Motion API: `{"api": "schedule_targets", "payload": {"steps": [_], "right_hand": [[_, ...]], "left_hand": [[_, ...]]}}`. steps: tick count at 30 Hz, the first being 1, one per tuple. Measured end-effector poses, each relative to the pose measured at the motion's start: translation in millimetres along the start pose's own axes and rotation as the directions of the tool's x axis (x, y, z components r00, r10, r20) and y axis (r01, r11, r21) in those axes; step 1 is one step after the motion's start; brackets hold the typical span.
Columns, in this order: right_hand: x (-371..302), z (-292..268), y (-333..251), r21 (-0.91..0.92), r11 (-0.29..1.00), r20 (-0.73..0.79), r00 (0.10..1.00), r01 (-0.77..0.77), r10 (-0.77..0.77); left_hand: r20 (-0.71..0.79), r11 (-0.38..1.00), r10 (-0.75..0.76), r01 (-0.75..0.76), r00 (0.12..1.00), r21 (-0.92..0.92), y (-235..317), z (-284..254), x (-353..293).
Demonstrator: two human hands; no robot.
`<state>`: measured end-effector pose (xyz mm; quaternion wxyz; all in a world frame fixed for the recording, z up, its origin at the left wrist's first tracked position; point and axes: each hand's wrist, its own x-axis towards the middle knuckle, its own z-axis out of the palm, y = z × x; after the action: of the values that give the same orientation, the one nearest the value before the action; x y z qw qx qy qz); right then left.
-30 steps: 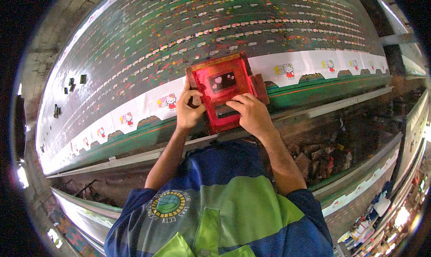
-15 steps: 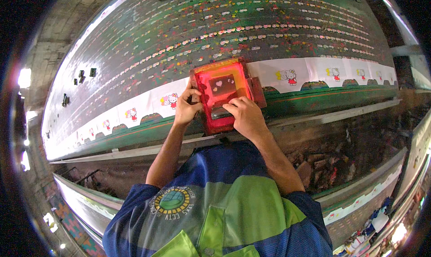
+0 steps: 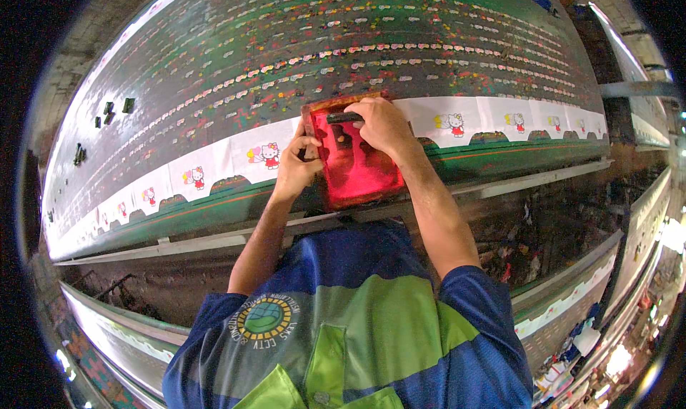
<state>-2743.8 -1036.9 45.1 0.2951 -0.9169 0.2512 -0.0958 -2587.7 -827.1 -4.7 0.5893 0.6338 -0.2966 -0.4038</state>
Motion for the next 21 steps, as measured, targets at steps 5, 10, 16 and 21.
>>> {"api": "schedule_targets", "payload": {"steps": [5,10,16,21], "right_hand": [[-59.5,4.3,-22.1,0.004,0.999,0.049,0.998,-0.045,0.045],[-115.7,11.4,-37.2,-0.004,1.0,-0.052,0.998,-0.029,0.029],[-133.3,-16.5,-8.3,0.041,0.999,-0.104,0.995,0.009,-0.005],[-166.6,-78.6,63.5,0.02,1.0,-0.137,0.991,-0.006,0.009]], "left_hand": [[-0.011,0.998,0.018,-0.019,1.0,-0.063,-21.8,-3.0,-2.1],[-0.035,0.997,0.045,-0.043,0.998,0.066,-10.0,5.1,0.0],[0.004,0.939,0.221,-0.214,0.975,0.27,16.2,40.5,-2.2],[0.006,0.915,0.303,-0.293,0.953,0.278,17.5,144.3,14.5]]}}
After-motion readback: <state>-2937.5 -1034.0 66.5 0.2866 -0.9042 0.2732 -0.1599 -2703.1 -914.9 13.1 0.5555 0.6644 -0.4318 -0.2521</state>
